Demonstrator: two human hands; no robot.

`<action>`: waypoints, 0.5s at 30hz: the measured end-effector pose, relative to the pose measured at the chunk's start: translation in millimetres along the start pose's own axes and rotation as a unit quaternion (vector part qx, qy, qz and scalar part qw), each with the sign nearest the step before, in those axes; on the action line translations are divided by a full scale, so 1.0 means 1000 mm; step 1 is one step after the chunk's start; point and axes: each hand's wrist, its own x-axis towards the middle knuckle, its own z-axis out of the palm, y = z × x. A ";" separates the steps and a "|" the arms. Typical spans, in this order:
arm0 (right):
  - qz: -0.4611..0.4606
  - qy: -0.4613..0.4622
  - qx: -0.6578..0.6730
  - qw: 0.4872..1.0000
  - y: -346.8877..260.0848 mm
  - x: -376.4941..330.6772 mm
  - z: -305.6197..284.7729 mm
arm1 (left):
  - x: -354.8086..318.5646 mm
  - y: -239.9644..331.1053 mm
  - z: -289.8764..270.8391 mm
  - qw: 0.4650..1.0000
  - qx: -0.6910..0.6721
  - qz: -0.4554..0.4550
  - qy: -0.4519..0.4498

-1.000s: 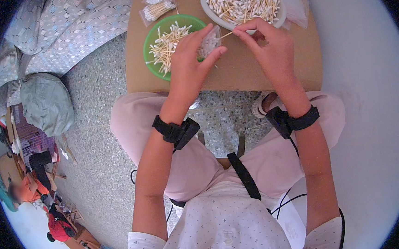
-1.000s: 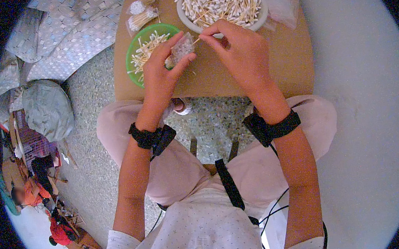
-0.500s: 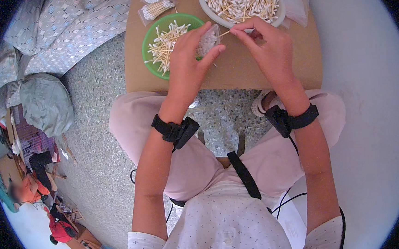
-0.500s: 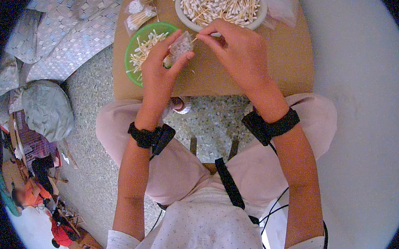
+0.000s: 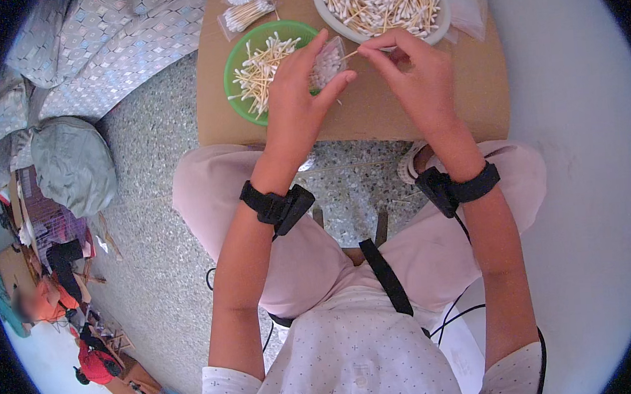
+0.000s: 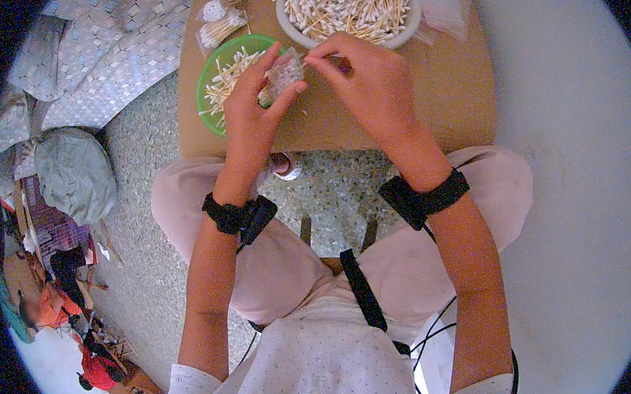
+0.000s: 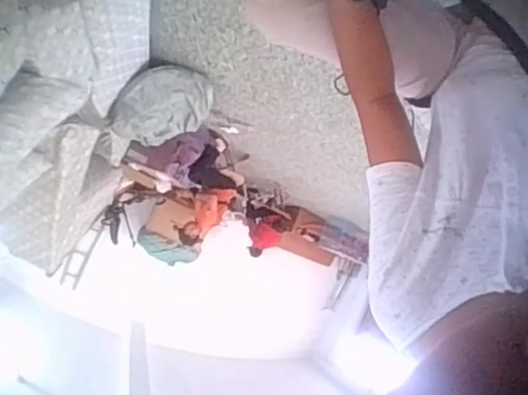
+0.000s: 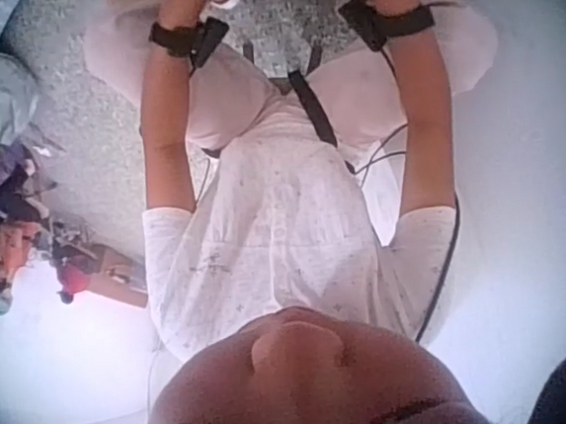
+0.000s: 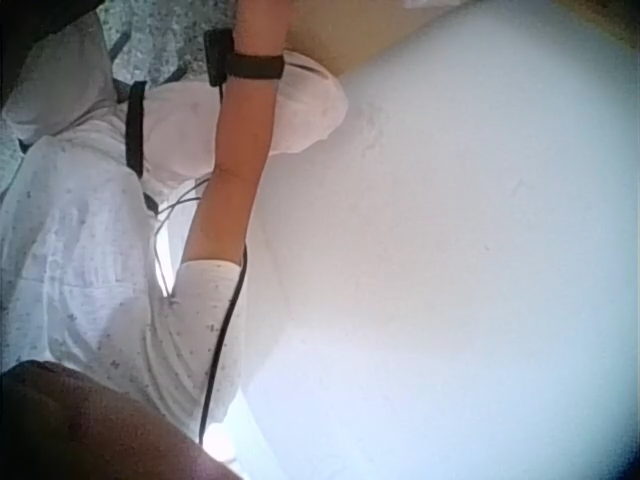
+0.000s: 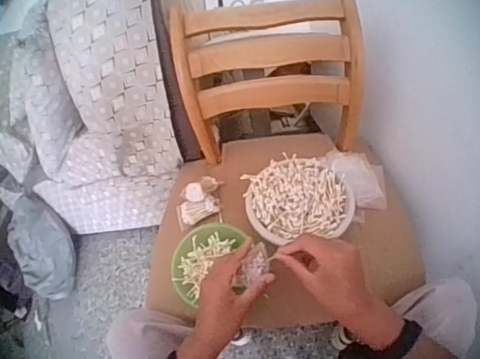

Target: The recorder is picking cotton swabs from a large bowl and a small plate and placing them into small plastic bags.

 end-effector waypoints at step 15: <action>0.009 0.000 -0.013 1.000 -0.010 0.000 -0.006 | 0.001 0.002 -0.002 1.000 -0.005 0.027 0.001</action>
